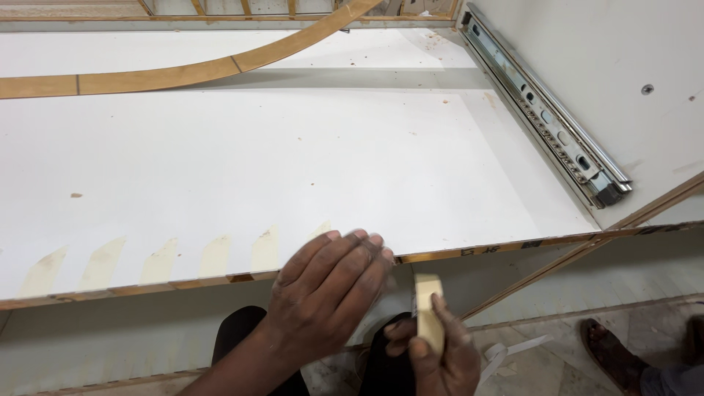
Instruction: The person kneels on the floor and applies small pieces of masking tape along the front edge of a white cabinet or drawer. They tear off pieces from a roll and press them down in a line along the edge.
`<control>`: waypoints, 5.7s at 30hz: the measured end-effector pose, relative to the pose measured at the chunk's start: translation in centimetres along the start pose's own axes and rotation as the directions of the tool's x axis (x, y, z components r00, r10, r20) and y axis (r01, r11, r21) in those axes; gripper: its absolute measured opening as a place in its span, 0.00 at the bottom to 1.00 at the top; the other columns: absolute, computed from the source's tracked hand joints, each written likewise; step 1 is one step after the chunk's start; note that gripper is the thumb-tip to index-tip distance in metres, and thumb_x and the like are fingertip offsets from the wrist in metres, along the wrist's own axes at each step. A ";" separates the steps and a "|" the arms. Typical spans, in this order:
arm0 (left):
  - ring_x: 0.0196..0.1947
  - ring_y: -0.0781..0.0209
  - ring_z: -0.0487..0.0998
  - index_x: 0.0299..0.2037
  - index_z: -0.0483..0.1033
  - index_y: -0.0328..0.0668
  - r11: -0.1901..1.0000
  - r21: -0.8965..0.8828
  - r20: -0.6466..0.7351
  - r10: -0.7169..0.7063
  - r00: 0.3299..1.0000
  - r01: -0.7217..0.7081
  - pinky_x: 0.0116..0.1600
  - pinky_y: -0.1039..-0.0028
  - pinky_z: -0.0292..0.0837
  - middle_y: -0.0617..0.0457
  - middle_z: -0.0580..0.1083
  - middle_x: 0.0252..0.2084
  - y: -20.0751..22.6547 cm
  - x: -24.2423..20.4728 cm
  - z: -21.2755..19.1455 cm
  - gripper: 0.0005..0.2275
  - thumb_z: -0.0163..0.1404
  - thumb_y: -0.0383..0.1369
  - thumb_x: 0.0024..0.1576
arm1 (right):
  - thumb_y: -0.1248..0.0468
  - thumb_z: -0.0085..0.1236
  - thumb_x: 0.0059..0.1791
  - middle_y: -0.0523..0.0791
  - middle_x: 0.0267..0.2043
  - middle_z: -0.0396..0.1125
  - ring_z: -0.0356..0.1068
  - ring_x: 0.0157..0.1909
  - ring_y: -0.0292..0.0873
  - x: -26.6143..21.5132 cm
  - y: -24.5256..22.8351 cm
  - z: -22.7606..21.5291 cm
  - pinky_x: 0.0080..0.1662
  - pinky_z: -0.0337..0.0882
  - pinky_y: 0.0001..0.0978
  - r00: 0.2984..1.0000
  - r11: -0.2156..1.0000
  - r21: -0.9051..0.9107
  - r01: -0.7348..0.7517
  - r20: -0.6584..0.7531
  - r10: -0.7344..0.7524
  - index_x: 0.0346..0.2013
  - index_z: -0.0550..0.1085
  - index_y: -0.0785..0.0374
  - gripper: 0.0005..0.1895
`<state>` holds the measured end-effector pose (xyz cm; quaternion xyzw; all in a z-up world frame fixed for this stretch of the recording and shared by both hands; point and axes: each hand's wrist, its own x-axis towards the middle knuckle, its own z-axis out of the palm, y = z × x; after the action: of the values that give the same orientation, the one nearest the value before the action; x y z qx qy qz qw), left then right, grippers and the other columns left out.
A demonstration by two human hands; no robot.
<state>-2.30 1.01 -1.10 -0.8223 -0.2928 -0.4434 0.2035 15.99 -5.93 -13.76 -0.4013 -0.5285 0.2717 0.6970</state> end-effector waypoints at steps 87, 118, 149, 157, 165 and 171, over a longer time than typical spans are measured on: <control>0.58 0.50 0.79 0.55 0.78 0.36 0.996 0.089 0.306 -0.017 0.952 -0.011 0.65 0.49 0.68 0.43 0.80 0.53 -1.5 2.9 -2.1 0.13 0.48 0.33 0.64 | 0.72 0.46 0.55 0.47 0.45 0.75 0.74 0.46 0.36 5.4 9.7 6.0 0.47 0.75 0.27 0.993 0.978 0.210 -0.011 0.119 -0.014 0.50 0.75 0.70 0.13; 0.52 0.54 0.77 0.53 0.77 0.45 0.921 0.321 0.195 0.162 0.967 -0.219 0.52 0.63 0.69 0.48 0.77 0.49 -0.6 2.2 -0.8 0.18 0.53 0.43 0.57 | 0.64 0.52 0.52 0.53 0.55 0.69 0.70 0.53 0.43 4.3 6.3 2.9 0.52 0.73 0.36 0.731 0.752 0.143 -0.644 0.406 0.549 0.67 0.63 0.66 0.28; 0.34 0.60 0.70 0.35 0.74 0.46 0.922 -0.052 0.565 -0.289 0.773 0.383 0.42 0.61 0.67 0.56 0.71 0.30 0.9 9.8 -0.6 0.07 0.51 0.38 0.61 | 0.58 0.46 0.55 0.55 0.23 0.74 0.78 0.23 0.45 3.4 -6.6 0.0 0.29 0.80 0.34 0.919 0.872 0.304 -0.384 0.222 0.327 0.65 0.58 0.77 0.29; 0.42 0.58 0.69 0.41 0.73 0.47 0.949 0.008 0.571 -0.263 0.777 0.315 0.46 0.60 0.63 0.54 0.70 0.38 0.4 9.1 0.0 0.11 0.55 0.43 0.59 | 0.59 0.45 0.56 0.56 0.24 0.74 0.78 0.24 0.46 3.6 -5.6 0.3 0.29 0.82 0.36 0.917 0.882 0.265 -0.389 0.205 0.343 0.64 0.60 0.78 0.28; 0.50 0.51 0.67 0.68 0.59 0.56 0.910 -0.003 0.575 -0.338 0.745 0.415 0.50 0.54 0.62 0.45 0.68 0.50 -1.2 10.5 0.5 0.38 0.62 0.50 0.48 | 0.61 0.46 0.55 0.55 0.27 0.74 0.78 0.25 0.45 3.7 -3.3 0.9 0.29 0.82 0.36 0.914 0.862 0.307 -0.403 0.180 0.363 0.60 0.64 0.76 0.24; 0.58 0.48 0.72 0.48 0.78 0.42 0.997 0.070 0.437 -0.058 0.898 0.030 0.57 0.55 0.68 0.44 0.76 0.54 -0.3 8.5 1.0 0.18 0.56 0.46 0.57 | 0.59 0.50 0.56 0.55 0.26 0.73 0.77 0.25 0.46 3.9 -0.9 0.5 0.28 0.80 0.35 0.910 0.841 0.351 -0.412 0.196 0.364 0.47 0.71 0.75 0.18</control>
<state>1.82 4.43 5.61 -0.8876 -0.3631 -0.2422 0.1475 16.62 -3.13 -10.92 -0.3381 -0.4139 0.5296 0.6587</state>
